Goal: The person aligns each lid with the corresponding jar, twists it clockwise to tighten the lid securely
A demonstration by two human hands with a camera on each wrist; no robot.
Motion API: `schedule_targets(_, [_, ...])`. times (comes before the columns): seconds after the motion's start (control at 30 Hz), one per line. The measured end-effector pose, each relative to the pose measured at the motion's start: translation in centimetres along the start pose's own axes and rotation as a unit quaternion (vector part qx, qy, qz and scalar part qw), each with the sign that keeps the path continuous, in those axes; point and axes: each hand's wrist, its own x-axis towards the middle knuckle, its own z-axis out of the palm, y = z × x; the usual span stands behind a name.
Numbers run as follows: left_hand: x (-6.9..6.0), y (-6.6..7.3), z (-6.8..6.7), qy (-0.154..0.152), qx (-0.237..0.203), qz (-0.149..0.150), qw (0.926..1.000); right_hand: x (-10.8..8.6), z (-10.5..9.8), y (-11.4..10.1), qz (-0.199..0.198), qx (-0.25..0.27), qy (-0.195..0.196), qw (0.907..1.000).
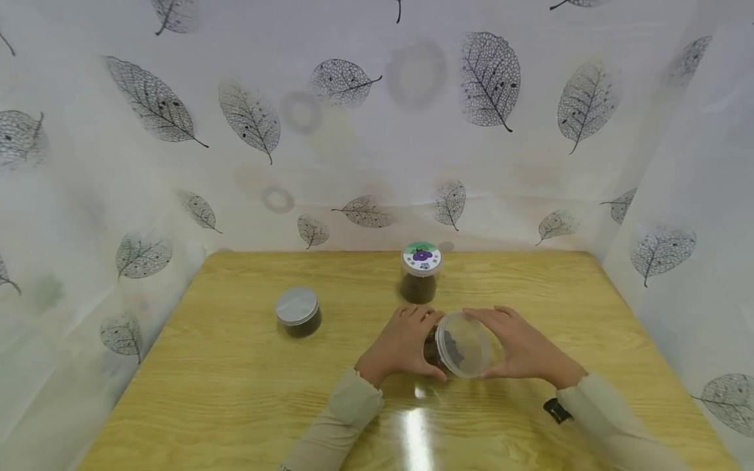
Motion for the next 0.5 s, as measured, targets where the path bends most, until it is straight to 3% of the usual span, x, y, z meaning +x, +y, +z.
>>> schedule_targets(0.5, [-0.3, 0.0, 0.2, 0.021, 0.004, -0.003, 0.9998, -1.1, 1.4, -1.7, 0.087, 0.008, 0.05, 0.9949])
